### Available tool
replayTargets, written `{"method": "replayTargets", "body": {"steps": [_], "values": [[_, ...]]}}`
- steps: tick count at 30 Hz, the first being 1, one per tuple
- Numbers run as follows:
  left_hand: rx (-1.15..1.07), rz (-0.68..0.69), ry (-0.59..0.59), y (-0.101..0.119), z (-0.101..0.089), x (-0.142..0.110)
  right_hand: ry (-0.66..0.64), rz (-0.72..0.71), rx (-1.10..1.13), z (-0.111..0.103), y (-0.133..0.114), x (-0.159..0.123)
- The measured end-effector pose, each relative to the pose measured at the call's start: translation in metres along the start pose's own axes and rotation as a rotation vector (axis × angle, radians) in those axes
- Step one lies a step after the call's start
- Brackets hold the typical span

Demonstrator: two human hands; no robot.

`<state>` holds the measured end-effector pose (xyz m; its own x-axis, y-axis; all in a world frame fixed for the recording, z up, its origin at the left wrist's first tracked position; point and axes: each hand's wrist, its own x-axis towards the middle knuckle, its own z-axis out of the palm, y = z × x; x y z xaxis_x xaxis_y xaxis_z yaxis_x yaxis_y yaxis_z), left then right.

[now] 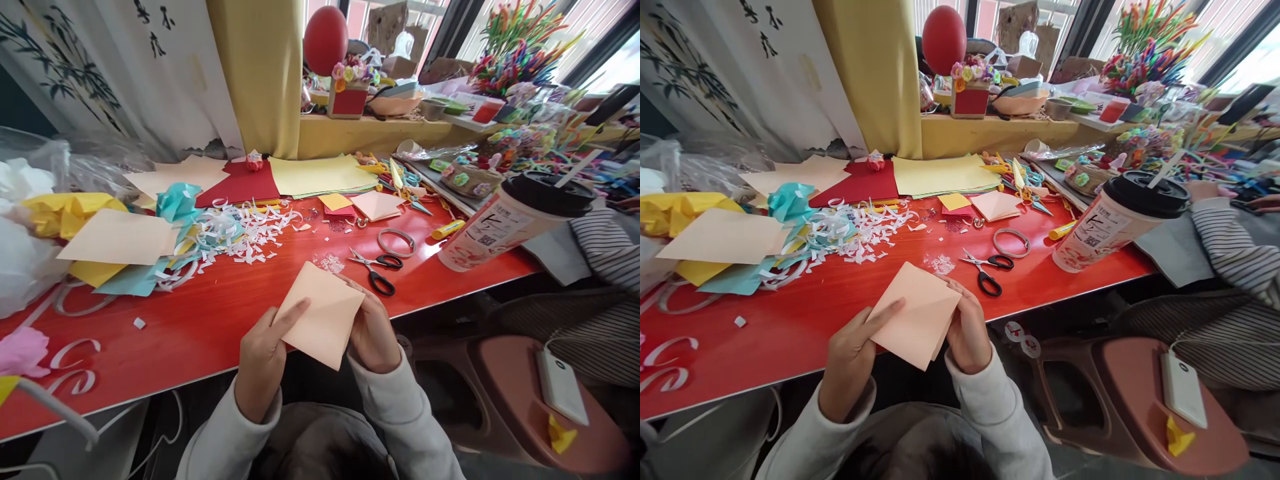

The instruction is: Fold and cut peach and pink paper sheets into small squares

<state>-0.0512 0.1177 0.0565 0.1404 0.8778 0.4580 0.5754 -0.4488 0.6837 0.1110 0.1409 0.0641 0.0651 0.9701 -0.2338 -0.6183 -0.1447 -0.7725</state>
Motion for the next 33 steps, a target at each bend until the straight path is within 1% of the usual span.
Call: {"method": "replayTargets", "body": {"steps": [3, 6, 10, 12, 13, 14, 15, 17, 18, 19, 20, 21, 23, 25, 28, 31, 33], "values": [[0.157, 0.074, 0.059, 0.001, 0.005, -0.001, -0.023, 0.039, 0.034, 0.001, -0.005, 0.001], [0.278, 0.123, 0.101, 0.002, 0.011, -0.003, -0.057, 0.064, 0.001, 0.002, -0.011, -0.002], [0.389, 0.169, 0.103, 0.001, 0.019, -0.004, -0.061, -0.006, -0.082, 0.002, -0.014, -0.005], [0.43, 0.186, 0.09, 0.002, 0.018, -0.004, -0.065, -0.019, -0.103, 0.0, -0.013, -0.005], [0.427, 0.186, 0.058, 0.002, 0.015, -0.004, -0.063, -0.024, -0.113, -0.001, -0.013, -0.005], [0.398, 0.182, -0.004, 0.003, 0.01, -0.005, -0.057, -0.037, -0.124, -0.003, -0.013, -0.004], [0.345, 0.173, -0.096, 0.004, 0.003, -0.005, -0.05, -0.056, -0.138, -0.005, -0.014, -0.004], [0.167, 0.134, -0.344, 0.004, -0.014, -0.004, -0.054, -0.089, -0.165, -0.008, -0.015, -0.003], [0.063, 0.085, -0.451, 0.004, -0.021, -0.003, -0.073, -0.09, -0.177, -0.01, -0.016, -0.003], [-0.062, 0.015, -0.514, 0.004, -0.027, -0.002, -0.1, -0.081, -0.189, -0.01, -0.017, -0.003], [-0.2, -0.089, -0.53, 0.004, -0.031, 0.0, -0.135, -0.064, -0.204, -0.011, -0.017, -0.003], [-0.333, -0.213, -0.49, 0.004, -0.032, 0.003, -0.172, -0.046, -0.225, -0.01, -0.017, -0.003], [-0.541, -0.455, -0.371, 0.006, -0.027, 0.009, -0.232, -0.036, -0.276, -0.008, -0.017, -0.005], [-0.673, -0.616, -0.27, 0.009, -0.019, 0.014, -0.259, -0.049, -0.319, -0.005, -0.016, -0.006], [-0.799, -0.731, -0.152, 0.011, -0.008, 0.016, -0.256, -0.058, -0.341, 0.0, -0.015, -0.008], [-0.873, -0.789, -0.056, 0.009, -0.004, 0.014, -0.212, -0.038, -0.348, 0.001, -0.015, -0.009], [-0.892, -0.802, 0.0, 0.007, -0.002, 0.011, -0.186, -0.027, -0.349, 0.0, -0.013, -0.009]]}}
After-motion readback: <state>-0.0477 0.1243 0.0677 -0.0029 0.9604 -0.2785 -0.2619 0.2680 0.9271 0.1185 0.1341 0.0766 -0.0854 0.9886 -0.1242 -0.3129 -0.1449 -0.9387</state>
